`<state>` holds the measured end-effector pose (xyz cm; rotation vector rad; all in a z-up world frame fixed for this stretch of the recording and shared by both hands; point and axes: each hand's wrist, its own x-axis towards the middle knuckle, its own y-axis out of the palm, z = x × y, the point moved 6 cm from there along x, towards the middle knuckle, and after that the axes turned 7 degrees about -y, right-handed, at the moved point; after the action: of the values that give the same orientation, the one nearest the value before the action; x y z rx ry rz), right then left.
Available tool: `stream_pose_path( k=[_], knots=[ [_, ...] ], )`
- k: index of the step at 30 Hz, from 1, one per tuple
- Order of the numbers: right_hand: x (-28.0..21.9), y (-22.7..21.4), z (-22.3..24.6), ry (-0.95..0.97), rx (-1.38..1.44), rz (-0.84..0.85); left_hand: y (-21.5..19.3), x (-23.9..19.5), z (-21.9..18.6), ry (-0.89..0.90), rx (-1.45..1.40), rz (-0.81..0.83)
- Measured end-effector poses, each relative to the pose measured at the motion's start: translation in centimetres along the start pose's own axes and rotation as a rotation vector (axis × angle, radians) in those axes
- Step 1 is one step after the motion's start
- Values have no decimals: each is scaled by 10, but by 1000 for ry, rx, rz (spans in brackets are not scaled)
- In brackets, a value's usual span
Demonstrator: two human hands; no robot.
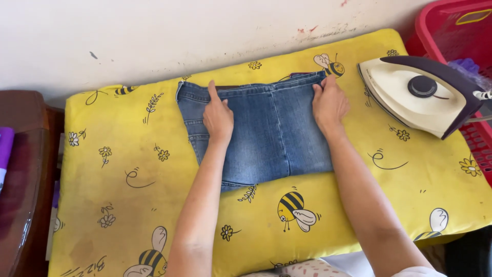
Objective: The person irons a pair of blue jeans on a yellow patterned ironing board. They use a white and black iron to smooth the fabric, repeatedly folding and unfolding the jeans to iron different sections, including the legs and waist area.
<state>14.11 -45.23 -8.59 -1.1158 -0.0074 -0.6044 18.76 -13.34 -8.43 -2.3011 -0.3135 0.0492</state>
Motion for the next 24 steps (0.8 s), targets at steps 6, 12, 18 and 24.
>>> stream_pose_path(
  k=[6, 12, 18, 24],
  knots=[
    [-43, -32, 79, -540, -316, -237, -5, -49, -79, 646, 474, -293],
    [-28, 16, 65, -484, -318, 395, 59, -38, -54, 611, 452, 448],
    [-9, 6, 19, -192, -138, 286, 79, 23, -42, 497, 623, 428],
    [13, 48, -71, 190, 406, 276, 132, 95, -41, 304, 542, 684]
  ],
)
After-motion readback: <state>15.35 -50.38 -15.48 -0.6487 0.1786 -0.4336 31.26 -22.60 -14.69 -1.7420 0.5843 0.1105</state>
